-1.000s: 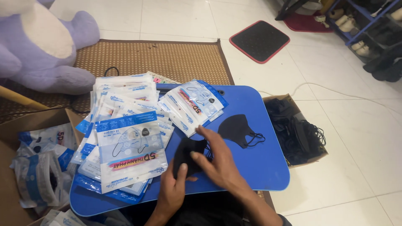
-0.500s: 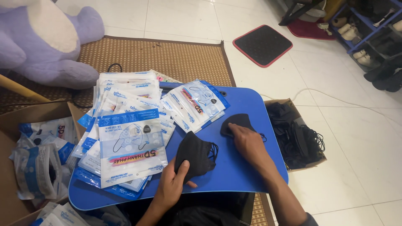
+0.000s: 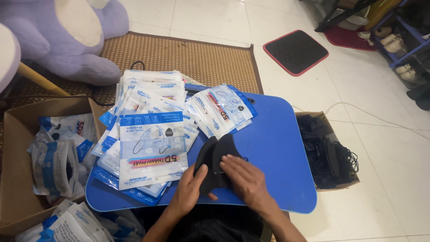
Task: Sorting and organizing individual black face masks and stacks of packaged white face masks on a small table.
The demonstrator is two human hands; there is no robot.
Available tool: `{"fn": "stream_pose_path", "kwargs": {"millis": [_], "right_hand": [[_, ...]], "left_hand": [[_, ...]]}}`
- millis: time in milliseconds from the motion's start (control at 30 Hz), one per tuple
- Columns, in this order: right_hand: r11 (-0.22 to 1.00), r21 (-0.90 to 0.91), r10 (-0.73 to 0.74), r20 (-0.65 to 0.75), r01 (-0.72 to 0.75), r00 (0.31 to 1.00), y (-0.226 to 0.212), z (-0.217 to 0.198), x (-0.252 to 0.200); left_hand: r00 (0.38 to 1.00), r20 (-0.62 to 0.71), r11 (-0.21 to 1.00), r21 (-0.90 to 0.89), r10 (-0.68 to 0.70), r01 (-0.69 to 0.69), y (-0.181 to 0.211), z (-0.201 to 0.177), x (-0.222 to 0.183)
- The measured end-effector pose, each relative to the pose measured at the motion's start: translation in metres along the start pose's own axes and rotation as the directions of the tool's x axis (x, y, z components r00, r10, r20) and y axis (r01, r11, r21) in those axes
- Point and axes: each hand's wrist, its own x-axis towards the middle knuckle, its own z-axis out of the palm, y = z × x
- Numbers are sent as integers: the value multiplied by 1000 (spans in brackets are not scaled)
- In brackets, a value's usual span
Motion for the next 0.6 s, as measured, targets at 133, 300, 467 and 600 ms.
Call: {"fn": "stream_pose_path", "kwargs": {"millis": [133, 300, 467, 600], "right_hand": [[1000, 29, 3, -25, -3, 1000, -9, -4, -1], [992, 82, -104, 56, 99, 993, -21, -2, 1], [981, 157, -132, 123, 112, 984, -17, -3, -5], [977, 191, -123, 158, 92, 980, -19, -5, -4]], "left_hand": [[1000, 12, 998, -65, -26, 27, 1, 0, 0], [998, 68, 1000, 10, -13, 13, 17, 3, -7], [993, 111, 999, -24, -42, 45, 15, 0, -4], [985, 166, 992, -104, -48, 66, 12, -1, -2]]}}
